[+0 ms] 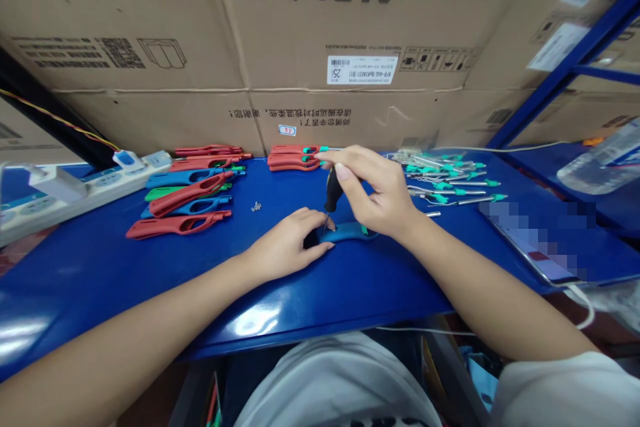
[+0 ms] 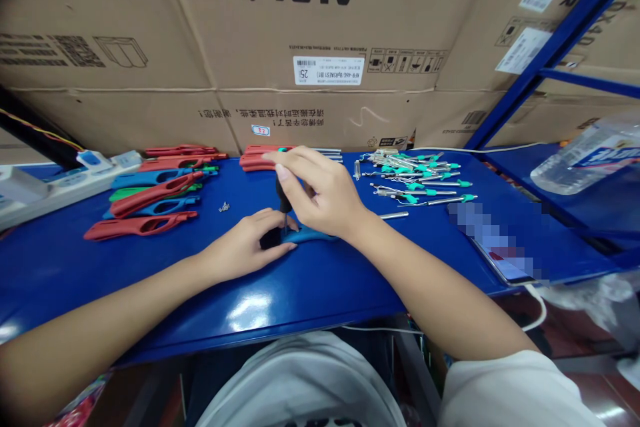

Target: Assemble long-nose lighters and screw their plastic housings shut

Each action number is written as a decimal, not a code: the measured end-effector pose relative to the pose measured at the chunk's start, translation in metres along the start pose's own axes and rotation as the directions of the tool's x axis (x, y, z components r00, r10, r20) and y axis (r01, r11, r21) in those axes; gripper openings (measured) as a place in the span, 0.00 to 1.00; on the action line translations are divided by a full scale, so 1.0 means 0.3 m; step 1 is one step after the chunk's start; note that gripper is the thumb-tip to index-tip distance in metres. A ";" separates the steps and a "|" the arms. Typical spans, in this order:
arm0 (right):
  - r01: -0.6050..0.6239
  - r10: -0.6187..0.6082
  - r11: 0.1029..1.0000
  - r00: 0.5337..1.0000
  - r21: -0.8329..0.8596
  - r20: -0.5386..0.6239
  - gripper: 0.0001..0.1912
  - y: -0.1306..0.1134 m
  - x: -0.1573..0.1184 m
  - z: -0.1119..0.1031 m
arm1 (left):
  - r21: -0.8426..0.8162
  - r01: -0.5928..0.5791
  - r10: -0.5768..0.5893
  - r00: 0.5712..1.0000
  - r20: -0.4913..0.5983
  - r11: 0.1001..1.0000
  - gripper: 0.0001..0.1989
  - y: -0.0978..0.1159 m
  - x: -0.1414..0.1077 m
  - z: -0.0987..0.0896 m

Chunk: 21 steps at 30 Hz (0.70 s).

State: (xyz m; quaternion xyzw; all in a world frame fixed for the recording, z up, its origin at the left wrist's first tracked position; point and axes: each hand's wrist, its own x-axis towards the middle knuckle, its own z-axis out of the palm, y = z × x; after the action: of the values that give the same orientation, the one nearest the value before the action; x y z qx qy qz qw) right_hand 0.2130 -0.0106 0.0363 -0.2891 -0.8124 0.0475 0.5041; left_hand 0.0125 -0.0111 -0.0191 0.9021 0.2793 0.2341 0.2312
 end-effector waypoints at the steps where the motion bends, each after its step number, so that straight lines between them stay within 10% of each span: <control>1: -0.035 0.032 0.998 0.998 0.061 0.061 0.17 -0.002 0.001 -0.001 | -0.004 -0.002 0.002 1.000 -0.001 1.000 0.08 -0.001 0.000 0.000; 9: 0.095 -0.092 0.986 0.995 -0.138 0.024 0.13 0.000 0.003 -0.009 | -0.002 -0.005 0.005 1.000 -0.001 1.000 0.09 0.000 -0.001 0.000; 14: -0.048 0.028 0.994 0.980 0.094 0.198 0.20 -0.007 0.005 -0.010 | 0.001 -0.008 0.008 1.000 -0.008 1.000 0.08 -0.002 -0.001 0.001; 21: 0.121 -0.120 0.987 0.993 -0.105 0.013 0.13 0.011 0.006 -0.015 | 0.010 -0.014 0.014 1.000 -0.004 1.000 0.09 0.001 0.000 0.000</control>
State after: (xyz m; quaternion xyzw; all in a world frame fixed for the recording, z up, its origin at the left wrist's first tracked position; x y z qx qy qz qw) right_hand 0.2175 -0.0079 0.0388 -0.2654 -0.8315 -0.0250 0.4873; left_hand 0.0125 -0.0114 -0.0189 0.9046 0.2747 0.2361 0.2245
